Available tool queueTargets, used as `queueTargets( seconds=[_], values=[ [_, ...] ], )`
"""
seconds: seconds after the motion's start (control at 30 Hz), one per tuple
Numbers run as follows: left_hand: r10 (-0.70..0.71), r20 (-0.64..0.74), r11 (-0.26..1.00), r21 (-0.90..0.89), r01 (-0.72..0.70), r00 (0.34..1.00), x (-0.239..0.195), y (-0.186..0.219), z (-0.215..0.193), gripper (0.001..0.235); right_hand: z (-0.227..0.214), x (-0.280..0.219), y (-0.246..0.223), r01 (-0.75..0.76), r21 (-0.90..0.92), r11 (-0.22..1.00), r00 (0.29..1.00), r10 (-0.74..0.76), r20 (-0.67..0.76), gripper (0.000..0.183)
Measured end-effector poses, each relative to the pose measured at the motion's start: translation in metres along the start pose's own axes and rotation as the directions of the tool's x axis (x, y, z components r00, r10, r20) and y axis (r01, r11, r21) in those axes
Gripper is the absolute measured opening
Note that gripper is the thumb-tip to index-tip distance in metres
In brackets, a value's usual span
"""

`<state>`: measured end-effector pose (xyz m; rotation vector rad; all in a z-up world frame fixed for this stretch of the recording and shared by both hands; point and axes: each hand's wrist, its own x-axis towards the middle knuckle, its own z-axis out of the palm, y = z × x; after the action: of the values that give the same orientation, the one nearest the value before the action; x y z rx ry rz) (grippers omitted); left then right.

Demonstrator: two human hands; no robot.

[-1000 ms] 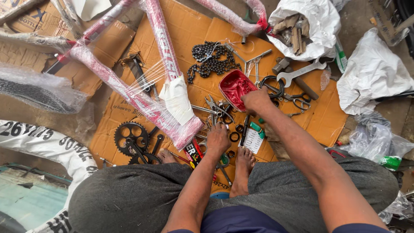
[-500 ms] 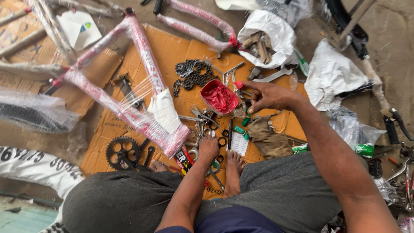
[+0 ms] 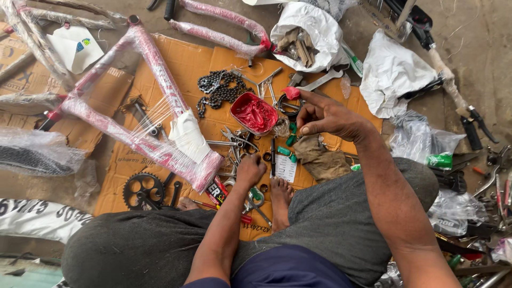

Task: The person unwraps a bicycle seat from bubble wrap and places it aside. They then apply red grease to a metal bearing and insert it into the bottom bracket of a bicycle frame. The person continues to apply grease to the bearing and handle the frame.

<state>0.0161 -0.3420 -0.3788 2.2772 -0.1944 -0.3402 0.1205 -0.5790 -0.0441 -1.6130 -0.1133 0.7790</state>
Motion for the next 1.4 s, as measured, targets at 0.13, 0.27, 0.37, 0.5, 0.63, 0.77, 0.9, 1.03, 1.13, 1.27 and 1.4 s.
queueTargets(
  seconds=[0.13, 0.27, 0.37, 0.5, 0.63, 0.77, 0.9, 1.03, 1.13, 1.27, 1.4],
  values=[
    [-0.33, -0.155, 0.62, -0.779, 0.09, 0.931, 0.03, 0.052, -0.069, 0.022, 0.011, -0.006, -0.004, 0.059, -0.064, 0.996, 0.998, -0.057, 0.035, 0.099],
    [-0.349, -0.109, 0.259, -0.966, -0.016, 0.931, 0.031, 0.119, -0.174, 0.022, 0.033, -0.022, -0.023, 0.158, 0.002, 0.987, 0.976, -0.156, 0.153, 0.095],
    [-0.194, -0.16, 0.276, -0.956, -0.102, 0.968, 0.003, 0.165, -0.246, 0.024, 0.05, -0.042, -0.041, 0.205, 0.137, 0.969, 0.953, -0.23, 0.199, 0.094],
    [0.073, -0.167, 0.245, -0.953, -0.18, 0.983, -0.033, 0.196, -0.303, 0.055, 0.068, -0.055, -0.058, 0.267, 0.176, 0.948, 0.907, -0.308, 0.285, 0.088],
    [0.191, -0.147, 0.371, -0.905, -0.21, 0.971, -0.047, 0.194, -0.315, 0.055, 0.086, -0.058, -0.071, 0.316, -0.071, 0.946, 0.926, -0.291, 0.239, 0.085],
    [0.187, -0.147, 0.4, -0.892, -0.212, 0.971, -0.053, 0.182, -0.31, 0.051, 0.1, -0.045, -0.074, 0.353, -0.169, 0.92, 0.922, -0.311, 0.231, 0.076],
    [0.225, -0.127, 0.325, -0.925, -0.197, 0.966, -0.058, 0.178, -0.307, 0.048, 0.113, -0.027, -0.08, 0.28, -0.367, 0.887, 0.956, -0.226, 0.185, 0.069],
    [0.269, -0.205, 0.305, -0.909, -0.285, 0.941, -0.058, 0.175, -0.307, 0.047, 0.134, -0.024, -0.084, 0.242, -0.666, 0.706, 0.96, -0.274, 0.059, 0.061],
    [0.284, -0.254, 0.236, -0.916, -0.324, 0.924, -0.058, 0.175, -0.31, 0.039, 0.143, -0.025, -0.087, 0.38, -0.804, 0.457, 0.856, -0.503, 0.118, 0.058],
    [0.273, -0.217, 0.124, -0.958, -0.258, 0.937, -0.057, 0.175, -0.314, 0.028, 0.146, -0.029, -0.091, 0.435, -0.81, 0.394, 0.789, -0.601, 0.132, 0.055],
    [0.198, -0.192, 0.142, -0.965, -0.222, 0.961, -0.062, 0.176, -0.313, 0.039, 0.15, -0.026, -0.089, 0.388, -0.911, 0.139, 0.654, -0.738, 0.166, 0.053]
  ],
)
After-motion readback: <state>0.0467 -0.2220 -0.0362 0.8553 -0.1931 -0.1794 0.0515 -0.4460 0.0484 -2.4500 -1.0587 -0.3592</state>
